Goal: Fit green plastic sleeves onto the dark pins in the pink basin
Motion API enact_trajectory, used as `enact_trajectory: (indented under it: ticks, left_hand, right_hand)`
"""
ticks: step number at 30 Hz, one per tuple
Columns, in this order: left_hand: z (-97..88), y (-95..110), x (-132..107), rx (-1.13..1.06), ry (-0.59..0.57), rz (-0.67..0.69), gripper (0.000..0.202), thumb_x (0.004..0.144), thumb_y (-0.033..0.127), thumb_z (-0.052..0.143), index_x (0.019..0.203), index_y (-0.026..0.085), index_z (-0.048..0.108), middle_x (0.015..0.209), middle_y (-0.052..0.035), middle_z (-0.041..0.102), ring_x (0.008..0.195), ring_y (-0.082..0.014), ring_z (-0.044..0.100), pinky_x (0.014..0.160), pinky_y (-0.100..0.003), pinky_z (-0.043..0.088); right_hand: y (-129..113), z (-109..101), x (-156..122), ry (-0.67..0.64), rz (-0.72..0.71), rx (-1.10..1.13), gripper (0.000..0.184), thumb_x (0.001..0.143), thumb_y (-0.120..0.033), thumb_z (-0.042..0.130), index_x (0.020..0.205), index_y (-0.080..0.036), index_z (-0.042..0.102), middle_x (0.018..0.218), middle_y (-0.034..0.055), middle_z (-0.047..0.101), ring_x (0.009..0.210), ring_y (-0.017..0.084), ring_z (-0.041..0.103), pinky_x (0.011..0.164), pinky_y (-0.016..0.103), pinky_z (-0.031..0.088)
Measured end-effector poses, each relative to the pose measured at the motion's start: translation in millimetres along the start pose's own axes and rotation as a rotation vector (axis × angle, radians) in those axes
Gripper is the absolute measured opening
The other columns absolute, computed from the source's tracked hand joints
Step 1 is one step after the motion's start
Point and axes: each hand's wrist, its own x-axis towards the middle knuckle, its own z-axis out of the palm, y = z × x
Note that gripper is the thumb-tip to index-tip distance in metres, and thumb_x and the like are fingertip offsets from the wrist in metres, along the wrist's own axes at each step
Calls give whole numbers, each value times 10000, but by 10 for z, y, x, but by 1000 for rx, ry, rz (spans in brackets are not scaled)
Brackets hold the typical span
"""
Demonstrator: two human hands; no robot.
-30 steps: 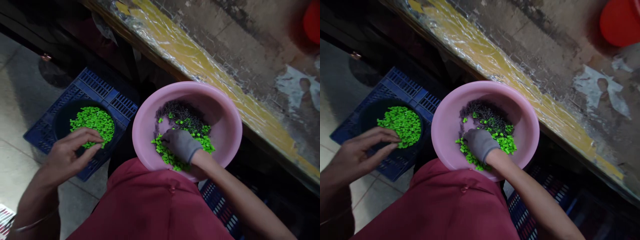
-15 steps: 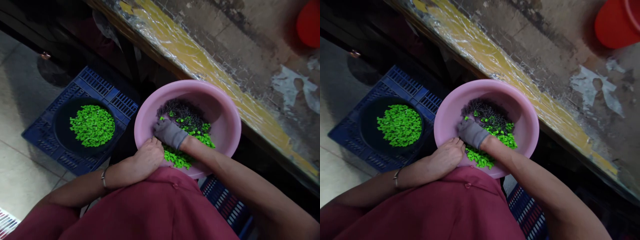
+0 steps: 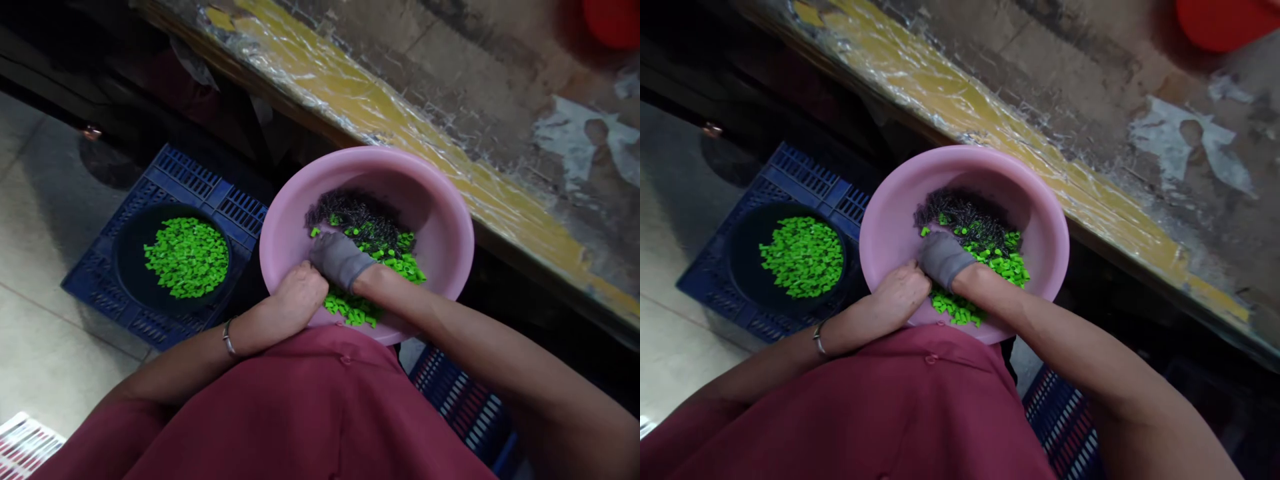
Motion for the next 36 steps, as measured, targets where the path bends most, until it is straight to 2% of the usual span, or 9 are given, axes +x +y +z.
enact_trajectory:
  ticks: [5, 8, 12, 15, 18, 24, 28, 33, 36]
  left_hand:
    - [-92, -102, -13, -131, -50, 30, 276, 815, 0, 401, 918, 58, 651, 926, -161, 665, 862, -257, 614, 821, -420, 501]
    - [-171, -180, -59, -359, -16, -43, 278, 865, 40, 382, 927, 92, 648, 906, -121, 655, 826, -213, 612, 786, -372, 512]
    - [-274, -201, -124, -928, 140, -235, 208, 906, 187, 453, 945, 140, 652, 840, -55, 656, 726, -141, 617, 697, -279, 518]
    - [-299, -186, -161, -1412, 132, -331, 195, 879, 262, 520, 935, 129, 650, 741, -30, 661, 631, -125, 627, 625, -256, 525]
    - [-283, -185, -191, -1660, 109, -389, 230, 827, 257, 598, 1014, 136, 657, 778, -38, 694, 700, -142, 666, 696, -277, 542]
    - [-253, -191, -234, -1706, 310, -392, 192, 713, 178, 705, 902, 142, 695, 950, -43, 665, 708, -104, 617, 672, -236, 524]
    - [-270, -163, -238, -1695, 333, -439, 274, 719, 156, 688, 992, 145, 669, 863, -22, 657, 704, -101, 596, 670, -230, 508]
    - [-205, -145, -160, -1647, 386, -485, 230, 772, 208, 665, 992, 143, 644, 719, 0, 647, 635, -100, 603, 662, -232, 500]
    - [-147, -173, -101, -1646, 421, -529, 241, 772, 242, 674, 988, 141, 638, 690, -2, 648, 635, -114, 611, 658, -238, 503]
  right_hand:
    - [-5, -33, -15, -12, 45, 51, 265, 906, -139, 427, 932, -72, 682, 956, 189, 697, 908, 242, 655, 753, 315, 480]
    - [12, -30, -33, -20, 65, 77, 263, 910, -168, 431, 936, -91, 681, 975, 175, 698, 922, 253, 650, 751, 329, 484]
    - [-1, 34, -53, 3, 74, 101, 269, 917, -191, 426, 934, -84, 672, 1016, 186, 683, 965, 263, 631, 800, 350, 469]
    - [-45, 119, -32, 7, 104, 119, 261, 913, -201, 441, 896, -97, 679, 953, 171, 694, 922, 258, 642, 794, 355, 468]
    - [-90, 179, -13, 2, 145, 134, 226, 889, -199, 483, 848, -109, 686, 875, 158, 699, 870, 261, 653, 761, 357, 475]
    - [-50, 75, -170, 84, 109, 202, 204, 885, -192, 497, 901, -111, 684, 922, 164, 681, 897, 269, 635, 760, 362, 458]
    - [66, -46, -402, 163, 78, 320, 183, 896, -221, 519, 935, -156, 686, 973, 101, 672, 888, 198, 620, 775, 297, 448]
    - [172, -50, -643, 443, 271, 1128, 141, 841, -166, 574, 927, -168, 686, 901, 15, 711, 813, 125, 638, 744, 240, 476]
    - [169, -24, -701, 508, 337, 1403, 112, 811, -184, 604, 888, -169, 684, 844, 4, 724, 758, 132, 648, 717, 260, 501]
